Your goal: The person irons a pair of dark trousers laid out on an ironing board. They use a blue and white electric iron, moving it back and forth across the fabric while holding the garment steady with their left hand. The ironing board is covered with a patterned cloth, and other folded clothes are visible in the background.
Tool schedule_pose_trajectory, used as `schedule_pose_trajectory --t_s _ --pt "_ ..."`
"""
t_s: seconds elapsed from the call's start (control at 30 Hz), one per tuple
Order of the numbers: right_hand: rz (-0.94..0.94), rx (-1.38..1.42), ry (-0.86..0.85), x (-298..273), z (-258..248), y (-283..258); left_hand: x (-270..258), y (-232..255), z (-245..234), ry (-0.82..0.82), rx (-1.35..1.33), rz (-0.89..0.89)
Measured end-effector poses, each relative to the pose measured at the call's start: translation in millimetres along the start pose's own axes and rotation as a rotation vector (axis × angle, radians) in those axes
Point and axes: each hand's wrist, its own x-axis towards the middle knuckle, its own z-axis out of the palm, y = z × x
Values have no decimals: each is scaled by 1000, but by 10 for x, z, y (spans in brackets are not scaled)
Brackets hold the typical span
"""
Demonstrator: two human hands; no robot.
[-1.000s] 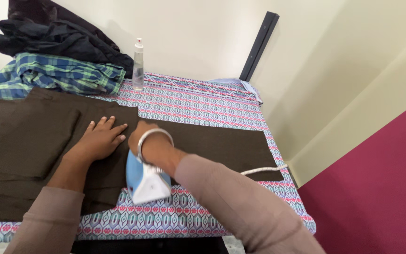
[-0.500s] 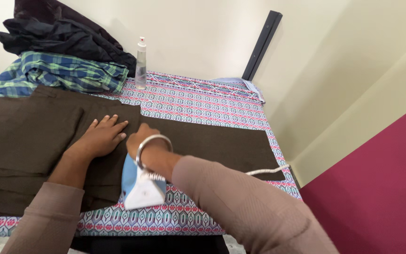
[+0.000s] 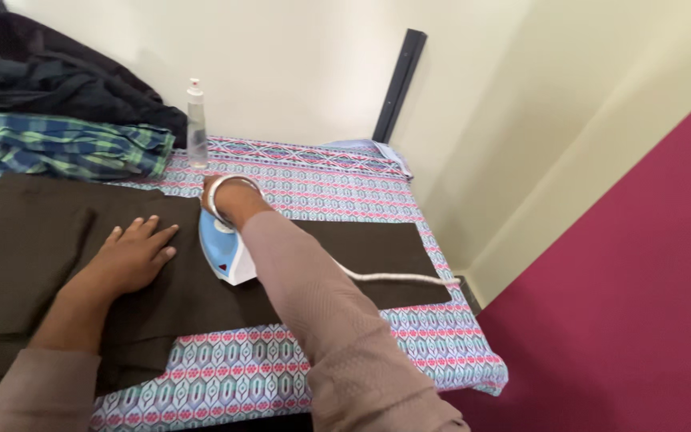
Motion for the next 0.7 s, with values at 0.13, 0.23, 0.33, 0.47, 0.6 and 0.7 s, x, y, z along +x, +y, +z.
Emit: schedule_pose_trajectory --t_s 0.13,0.23,0.33,0.47,0.6,0.7 --pt "42 75 13 -78 126 -3 16 -28 11 30 5 26" --pt "-146 -200 99 -628 313 -14 19 2 0 18 7 18" --pt "44 353 5 -1302 191 -230 34 29 -24 12 4 11" --pt "94 286 -27 -1771 -22 -338 20 44 -29 10 -14 0" --pt "69 204 8 -1254 27 -249 29 61 -6 17 15 9" --pt "21 174 70 -603 104 -5 7 66 6 63 4 31"
